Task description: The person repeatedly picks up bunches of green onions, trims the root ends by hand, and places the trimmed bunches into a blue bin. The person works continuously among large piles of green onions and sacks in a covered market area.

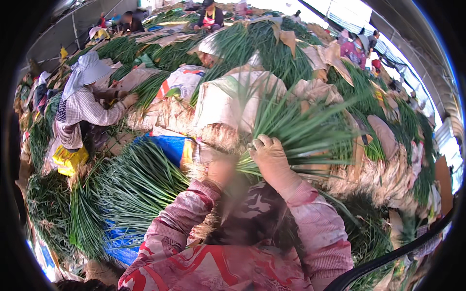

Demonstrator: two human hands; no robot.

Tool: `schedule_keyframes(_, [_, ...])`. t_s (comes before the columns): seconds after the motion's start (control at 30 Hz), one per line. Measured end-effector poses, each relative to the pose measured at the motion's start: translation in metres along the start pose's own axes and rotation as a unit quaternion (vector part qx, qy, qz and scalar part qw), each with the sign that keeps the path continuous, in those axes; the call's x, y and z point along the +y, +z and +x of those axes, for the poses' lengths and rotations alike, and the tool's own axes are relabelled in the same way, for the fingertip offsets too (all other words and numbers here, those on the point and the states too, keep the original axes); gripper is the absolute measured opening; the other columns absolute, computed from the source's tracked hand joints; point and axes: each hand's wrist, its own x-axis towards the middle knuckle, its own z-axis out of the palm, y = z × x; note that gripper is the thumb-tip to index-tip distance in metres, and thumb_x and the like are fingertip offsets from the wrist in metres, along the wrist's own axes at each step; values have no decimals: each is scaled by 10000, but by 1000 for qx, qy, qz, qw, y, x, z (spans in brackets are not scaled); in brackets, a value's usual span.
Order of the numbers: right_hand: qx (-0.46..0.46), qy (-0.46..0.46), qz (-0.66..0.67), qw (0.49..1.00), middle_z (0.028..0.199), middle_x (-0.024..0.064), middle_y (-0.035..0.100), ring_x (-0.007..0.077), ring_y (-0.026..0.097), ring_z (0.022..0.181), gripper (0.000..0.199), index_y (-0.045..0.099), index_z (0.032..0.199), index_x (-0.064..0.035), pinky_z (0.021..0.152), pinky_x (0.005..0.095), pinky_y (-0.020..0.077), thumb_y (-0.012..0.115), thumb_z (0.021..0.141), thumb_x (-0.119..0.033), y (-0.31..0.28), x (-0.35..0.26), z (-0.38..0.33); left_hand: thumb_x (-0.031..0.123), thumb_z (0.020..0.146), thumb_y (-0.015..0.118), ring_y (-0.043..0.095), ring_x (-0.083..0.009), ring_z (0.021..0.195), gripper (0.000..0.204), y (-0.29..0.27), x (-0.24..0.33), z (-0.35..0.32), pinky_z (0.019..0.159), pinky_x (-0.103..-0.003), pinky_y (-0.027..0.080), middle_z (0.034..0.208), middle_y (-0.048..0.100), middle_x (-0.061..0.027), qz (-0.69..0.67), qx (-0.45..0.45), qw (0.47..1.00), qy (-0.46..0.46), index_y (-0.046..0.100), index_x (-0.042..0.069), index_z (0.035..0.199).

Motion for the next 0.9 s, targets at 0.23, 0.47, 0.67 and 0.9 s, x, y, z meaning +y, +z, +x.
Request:
schedule_keyframes(0.23, [-45, -90, -19, 995, 917, -11, 624, 189, 570, 1002, 145, 691, 902, -144, 815, 336, 444, 573, 828, -183, -5, 29, -33, 127, 749, 625, 669, -290, 726, 59, 23, 22, 9, 668, -415, 524, 730, 659, -94, 2, -12, 994, 106, 665, 106, 786])
schedule_keyframes(0.47, [-108, -82, -8, 991, 674, 24, 646, 209, 677, 671, 80, 687, 735, -128, 573, 351, 520, 619, 773, -148, 4, 18, -33, 157, 726, 652, 687, -271, 764, 53, 21, 41, 25, 673, -408, 529, 705, 677, -73, 60, -63, 983, 160, 681, 113, 730])
schedule_keyframes(0.67, [5, -71, 110, 991, 625, 23, 621, 196, 664, 619, 65, 648, 748, -116, 539, 339, 521, 605, 784, -149, -53, -6, -19, 141, 767, 635, 696, -244, 804, 99, 19, 65, 39, 652, -421, 532, 793, 699, -108, 35, -190, 978, 79, 698, 69, 744])
schedule_keyframes(0.9, [-116, -157, 245, 950, 642, 18, 568, 200, 618, 567, 193, 627, 1023, -64, 449, 349, 459, 553, 889, -179, -87, -52, -87, 102, 771, 627, 676, -300, 815, 161, 5, 14, 16, 715, -424, 532, 824, 677, -121, 43, -47, 997, 43, 658, 95, 929])
